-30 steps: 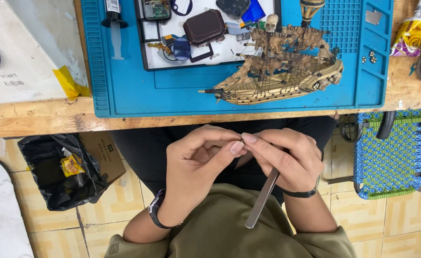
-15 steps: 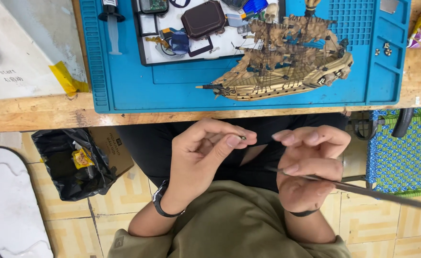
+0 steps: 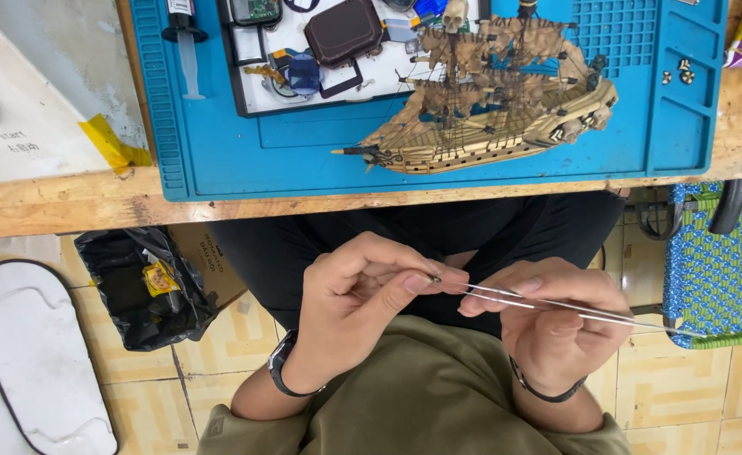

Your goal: The person cuts a small piece of tape with scissors, then uses tweezers to pick up and place a tiny component onto a detailed model ship. The person holds the ship steady with one hand while carefully positioning the piece with the other.

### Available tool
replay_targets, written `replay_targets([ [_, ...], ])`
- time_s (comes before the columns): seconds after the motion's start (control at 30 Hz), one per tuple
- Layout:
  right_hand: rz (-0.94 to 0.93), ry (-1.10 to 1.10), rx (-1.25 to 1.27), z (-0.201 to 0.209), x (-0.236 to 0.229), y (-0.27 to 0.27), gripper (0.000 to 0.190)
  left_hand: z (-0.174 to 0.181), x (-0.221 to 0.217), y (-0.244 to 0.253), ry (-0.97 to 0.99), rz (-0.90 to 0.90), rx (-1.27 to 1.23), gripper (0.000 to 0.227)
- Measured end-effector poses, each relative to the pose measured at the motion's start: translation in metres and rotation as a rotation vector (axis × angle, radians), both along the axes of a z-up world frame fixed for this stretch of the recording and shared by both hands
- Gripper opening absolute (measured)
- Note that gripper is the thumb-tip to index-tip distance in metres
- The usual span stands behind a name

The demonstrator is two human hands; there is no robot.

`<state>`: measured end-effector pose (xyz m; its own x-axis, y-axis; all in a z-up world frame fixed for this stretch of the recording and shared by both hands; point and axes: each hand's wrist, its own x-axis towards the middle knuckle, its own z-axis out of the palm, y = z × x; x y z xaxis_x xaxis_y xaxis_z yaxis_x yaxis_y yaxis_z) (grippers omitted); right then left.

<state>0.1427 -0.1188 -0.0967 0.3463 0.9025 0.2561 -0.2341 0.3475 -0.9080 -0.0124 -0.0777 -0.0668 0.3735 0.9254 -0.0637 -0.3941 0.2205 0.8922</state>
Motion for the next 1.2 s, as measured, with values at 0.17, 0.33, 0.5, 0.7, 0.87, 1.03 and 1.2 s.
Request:
replay_targets([
  [0.17,-0.009,-0.009,-0.027,0.0043,-0.0021,0.0022,0.034,0.0001,0.0,-0.0021,0.032,0.002,0.023,0.008],
  [0.33,-0.021,-0.049,-0.045,0.0056,-0.002,0.0039,0.034,-0.0022,0.0003,-0.0025,0.014,0.002,0.04,0.008],
  [0.5,0.005,-0.033,-0.037,0.006,-0.0021,0.0045,0.032,-0.0016,-0.0004,-0.0009,0.022,-0.004,0.052,0.009],
  [0.7,-0.016,-0.037,-0.039,0.0021,-0.0036,0.0053,0.033,-0.0028,-0.0015,-0.0008,0.069,0.017,0.045,0.007],
  [0.87,-0.003,-0.057,-0.043,0.0035,-0.0041,0.0065,0.032,-0.0032,-0.0018,-0.0001,0.071,0.024,0.052,0.007],
  [1.03,-0.006,-0.082,-0.045,0.0046,-0.0051,0.0073,0.033,-0.0037,-0.0013,-0.0001,0.057,0.034,0.051,0.008],
  [1.2,-0.017,-0.122,-0.056,0.0052,-0.0054,0.0075,0.034,-0.0046,-0.0008,-0.0001,0.068,0.055,0.05,0.007],
])
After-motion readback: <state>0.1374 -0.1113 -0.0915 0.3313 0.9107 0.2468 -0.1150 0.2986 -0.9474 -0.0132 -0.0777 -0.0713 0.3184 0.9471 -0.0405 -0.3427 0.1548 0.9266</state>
